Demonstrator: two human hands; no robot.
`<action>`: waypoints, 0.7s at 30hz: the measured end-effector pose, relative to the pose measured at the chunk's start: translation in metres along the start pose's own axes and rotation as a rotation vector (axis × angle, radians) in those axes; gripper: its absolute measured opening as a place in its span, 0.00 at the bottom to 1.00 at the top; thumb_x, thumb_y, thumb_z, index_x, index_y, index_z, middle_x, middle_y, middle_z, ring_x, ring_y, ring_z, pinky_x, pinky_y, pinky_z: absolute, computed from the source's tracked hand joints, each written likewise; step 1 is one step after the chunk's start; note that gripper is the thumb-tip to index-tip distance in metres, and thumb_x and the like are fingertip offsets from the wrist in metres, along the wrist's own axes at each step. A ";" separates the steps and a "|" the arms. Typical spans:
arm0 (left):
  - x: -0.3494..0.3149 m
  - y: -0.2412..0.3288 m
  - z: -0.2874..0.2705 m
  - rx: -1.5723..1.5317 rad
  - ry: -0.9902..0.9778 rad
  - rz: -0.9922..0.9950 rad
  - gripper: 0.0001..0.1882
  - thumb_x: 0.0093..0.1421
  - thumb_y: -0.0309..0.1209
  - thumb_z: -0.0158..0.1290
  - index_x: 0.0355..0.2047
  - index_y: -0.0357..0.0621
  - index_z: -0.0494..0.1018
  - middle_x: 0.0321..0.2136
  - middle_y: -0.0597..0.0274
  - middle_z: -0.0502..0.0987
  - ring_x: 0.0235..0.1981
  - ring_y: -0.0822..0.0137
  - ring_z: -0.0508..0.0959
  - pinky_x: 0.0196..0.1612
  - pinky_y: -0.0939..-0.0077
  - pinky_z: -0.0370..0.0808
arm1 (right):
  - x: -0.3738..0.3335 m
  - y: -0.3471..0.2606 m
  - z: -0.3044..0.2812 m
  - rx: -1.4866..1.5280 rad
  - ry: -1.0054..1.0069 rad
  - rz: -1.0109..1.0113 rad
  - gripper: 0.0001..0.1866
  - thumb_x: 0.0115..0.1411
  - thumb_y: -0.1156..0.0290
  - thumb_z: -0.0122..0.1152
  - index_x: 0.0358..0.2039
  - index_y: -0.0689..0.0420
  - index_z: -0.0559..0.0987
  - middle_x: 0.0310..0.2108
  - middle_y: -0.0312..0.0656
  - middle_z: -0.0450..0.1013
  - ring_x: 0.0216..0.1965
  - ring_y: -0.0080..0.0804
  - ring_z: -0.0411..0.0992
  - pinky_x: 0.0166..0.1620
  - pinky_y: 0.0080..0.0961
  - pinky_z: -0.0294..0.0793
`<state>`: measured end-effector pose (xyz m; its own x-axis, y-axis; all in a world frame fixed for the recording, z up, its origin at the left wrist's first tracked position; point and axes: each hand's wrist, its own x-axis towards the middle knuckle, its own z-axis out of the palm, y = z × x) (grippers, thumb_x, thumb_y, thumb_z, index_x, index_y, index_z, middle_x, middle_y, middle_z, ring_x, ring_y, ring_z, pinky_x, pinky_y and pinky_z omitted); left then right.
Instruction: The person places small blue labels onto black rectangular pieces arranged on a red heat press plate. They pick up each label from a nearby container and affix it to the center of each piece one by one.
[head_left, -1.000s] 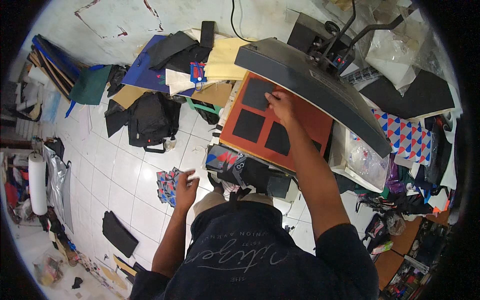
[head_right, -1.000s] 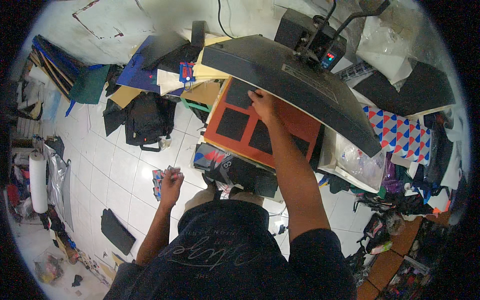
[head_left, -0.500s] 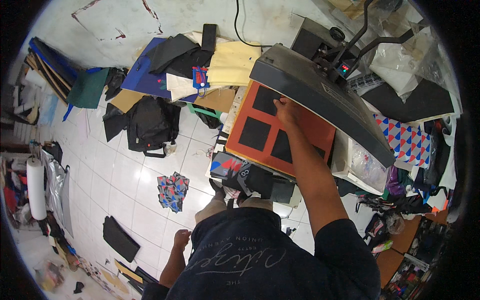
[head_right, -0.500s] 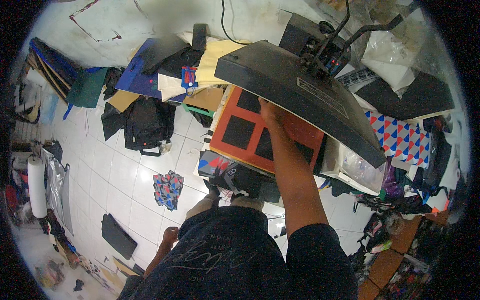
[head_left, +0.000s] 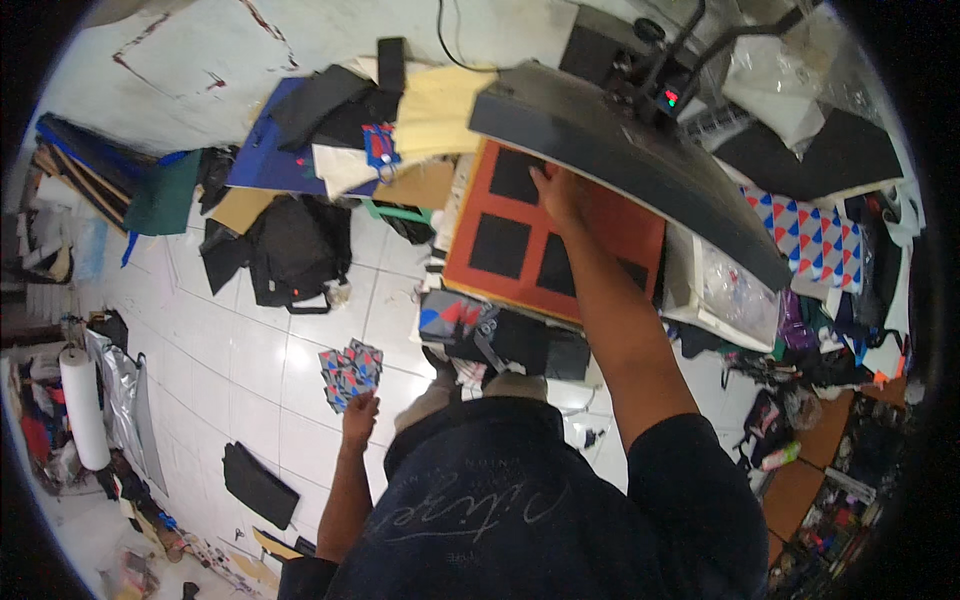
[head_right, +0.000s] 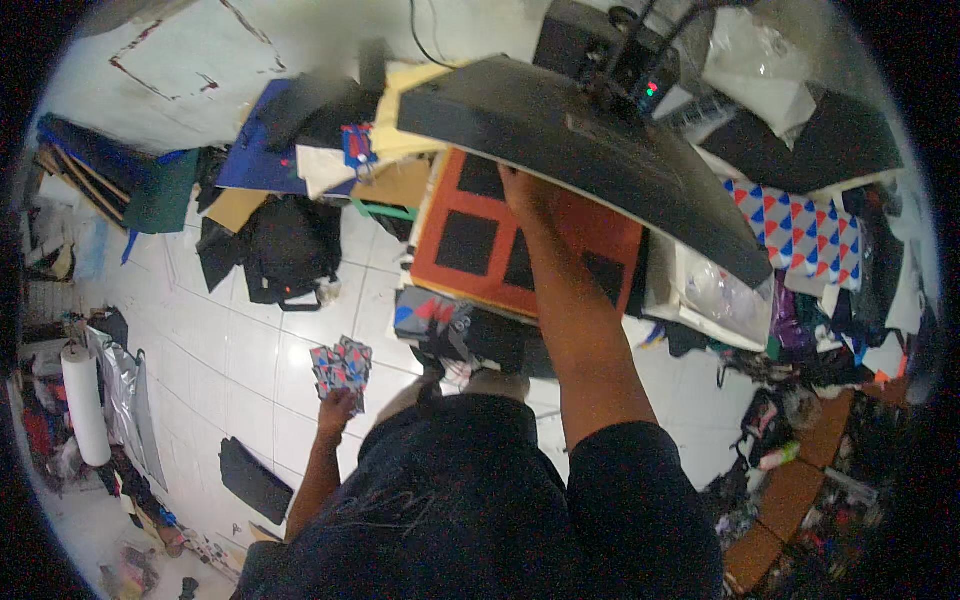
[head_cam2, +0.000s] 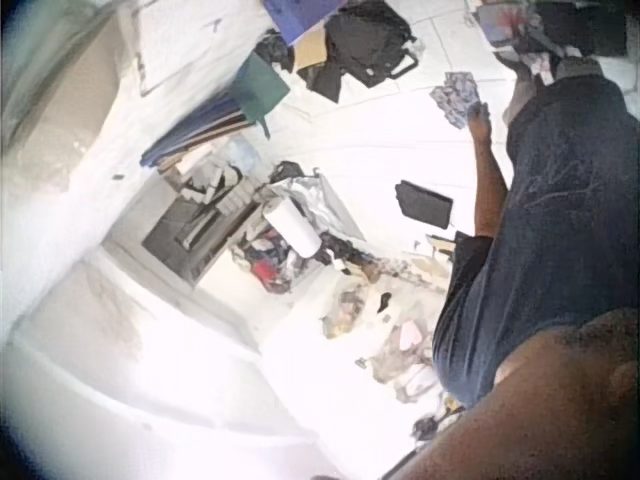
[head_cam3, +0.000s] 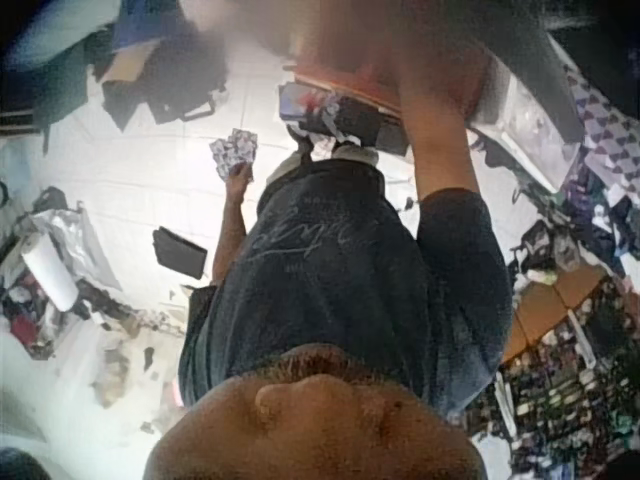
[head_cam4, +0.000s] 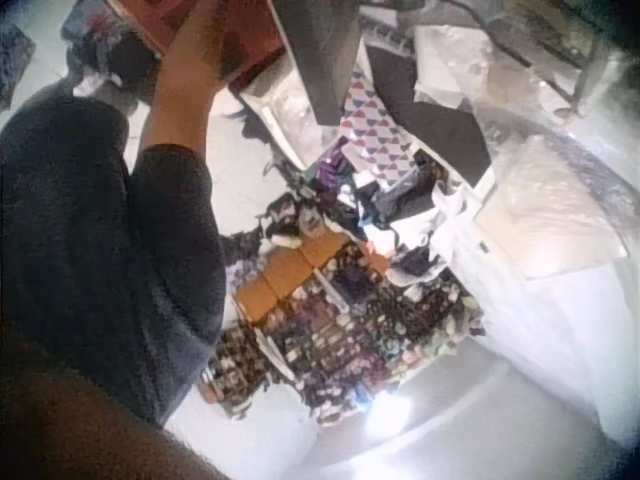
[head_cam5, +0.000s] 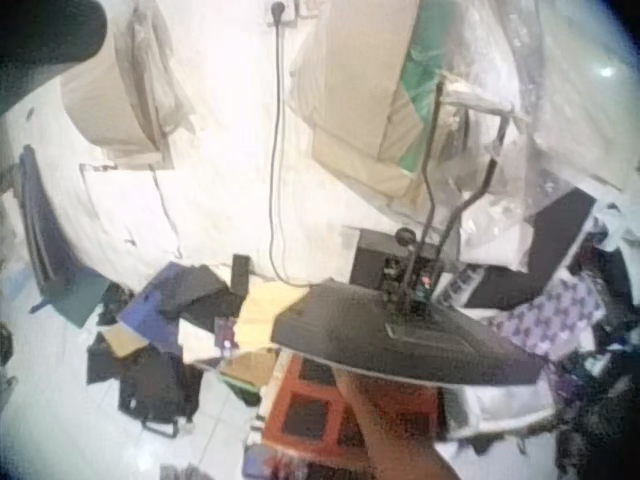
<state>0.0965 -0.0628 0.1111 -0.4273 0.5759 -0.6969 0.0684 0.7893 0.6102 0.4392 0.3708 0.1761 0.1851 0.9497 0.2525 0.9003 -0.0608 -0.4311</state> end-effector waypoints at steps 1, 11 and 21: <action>0.000 -0.011 -0.001 -0.046 0.004 -0.003 0.16 0.57 0.34 0.55 0.42 0.38 0.73 0.26 0.65 0.75 0.24 0.75 0.71 0.24 0.80 0.68 | -0.001 -0.001 -0.007 0.051 0.018 -0.044 0.21 0.57 0.54 0.60 0.43 0.56 0.70 0.39 0.44 0.73 0.38 0.43 0.73 0.41 0.39 0.71; -0.030 -0.084 -0.006 0.011 0.010 -0.327 0.18 0.54 0.36 0.56 0.42 0.38 0.73 0.26 0.61 0.75 0.22 0.72 0.73 0.21 0.78 0.69 | -0.240 0.099 -0.114 0.231 -0.878 -0.061 0.18 0.55 0.51 0.61 0.33 0.55 0.78 0.24 0.39 0.74 0.28 0.36 0.74 0.33 0.30 0.72; 0.011 -0.019 0.017 0.206 -0.104 0.052 0.17 0.56 0.36 0.56 0.39 0.35 0.74 0.25 0.61 0.75 0.24 0.71 0.73 0.28 0.75 0.71 | -0.295 0.160 -0.090 -0.172 -0.756 -0.253 0.38 0.47 0.59 0.68 0.59 0.49 0.65 0.54 0.44 0.62 0.55 0.43 0.61 0.53 0.42 0.64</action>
<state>0.1064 -0.0680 0.0855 -0.3241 0.6273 -0.7082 0.2751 0.7787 0.5638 0.5638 0.0537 0.1104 -0.2928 0.8878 -0.3551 0.9384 0.1954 -0.2852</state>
